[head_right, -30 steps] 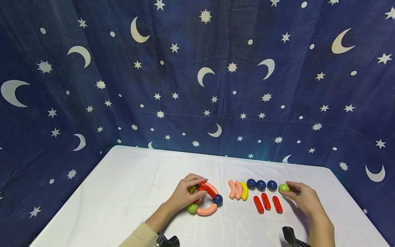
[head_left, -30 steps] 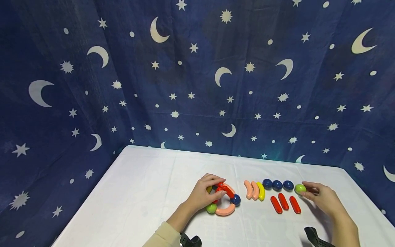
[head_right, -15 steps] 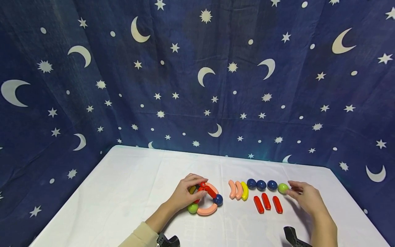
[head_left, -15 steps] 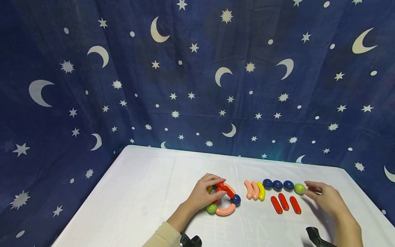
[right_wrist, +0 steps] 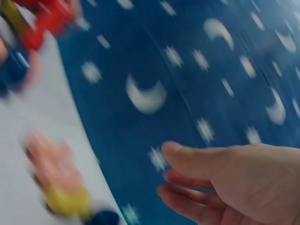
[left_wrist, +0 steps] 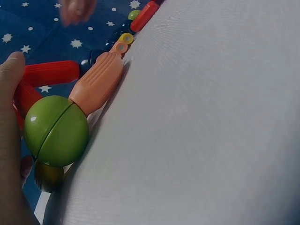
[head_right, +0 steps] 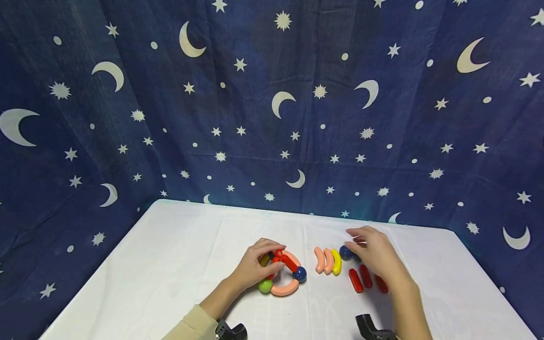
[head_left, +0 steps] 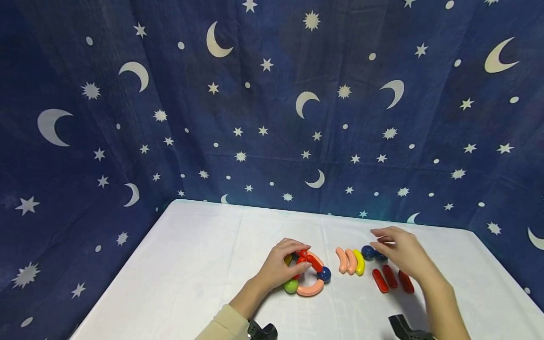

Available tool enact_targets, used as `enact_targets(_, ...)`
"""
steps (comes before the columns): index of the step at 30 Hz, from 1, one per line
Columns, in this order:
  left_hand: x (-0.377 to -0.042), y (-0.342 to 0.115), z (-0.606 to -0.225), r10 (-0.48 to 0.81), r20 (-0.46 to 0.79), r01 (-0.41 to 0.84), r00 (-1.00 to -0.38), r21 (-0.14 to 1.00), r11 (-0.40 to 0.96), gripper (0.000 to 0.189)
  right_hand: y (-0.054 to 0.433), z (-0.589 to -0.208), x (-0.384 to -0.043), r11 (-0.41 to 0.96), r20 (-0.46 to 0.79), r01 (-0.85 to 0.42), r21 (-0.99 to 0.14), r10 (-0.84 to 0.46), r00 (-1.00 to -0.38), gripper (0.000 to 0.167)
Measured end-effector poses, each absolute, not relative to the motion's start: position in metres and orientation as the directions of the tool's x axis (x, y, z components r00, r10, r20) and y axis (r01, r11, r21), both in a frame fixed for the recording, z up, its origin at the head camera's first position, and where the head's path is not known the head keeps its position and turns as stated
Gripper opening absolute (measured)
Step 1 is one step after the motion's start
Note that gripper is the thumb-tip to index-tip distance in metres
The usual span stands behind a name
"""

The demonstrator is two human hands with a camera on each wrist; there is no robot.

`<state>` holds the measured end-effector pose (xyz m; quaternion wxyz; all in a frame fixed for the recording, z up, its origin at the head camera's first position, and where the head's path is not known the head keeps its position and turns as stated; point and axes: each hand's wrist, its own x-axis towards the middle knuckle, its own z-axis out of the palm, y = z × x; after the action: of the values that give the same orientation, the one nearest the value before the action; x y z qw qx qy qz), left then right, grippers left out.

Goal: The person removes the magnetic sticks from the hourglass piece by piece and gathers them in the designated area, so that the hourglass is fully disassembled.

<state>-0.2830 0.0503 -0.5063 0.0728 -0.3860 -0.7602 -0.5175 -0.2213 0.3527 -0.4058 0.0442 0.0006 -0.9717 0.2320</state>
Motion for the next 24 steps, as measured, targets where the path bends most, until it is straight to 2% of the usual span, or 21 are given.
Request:
enact_targets(4,-0.284,0.05,-0.507,0.51,0.524,0.676,-0.682,0.719,0.165,0.039,0.296,-0.41,-0.229,0.87,0.028,-0.13,-0.476,-0.132,-0.991,0.038)
enact_targets(8,-0.284,0.05,-0.507,0.512,0.537,0.692,-0.67,0.702,0.17,0.039,0.26,-0.42,-0.229,0.88,0.006,-0.2,-0.431,-0.218,-0.976,0.039)
enact_targets(15,-0.285,0.051,-0.508,0.51,0.561,0.713,-0.652,0.682,0.162,0.039,0.236,-0.439,-0.229,0.905,0.023,-0.229,-0.358,-0.236,-0.971,0.037)
enact_targets(24,-0.286,0.051,-0.508,0.504,0.582,0.728,-0.638,0.669,0.149,0.038,0.229,-0.446,-0.23,0.911,0.037,-0.226,-0.344,-0.227,-0.973,0.021)
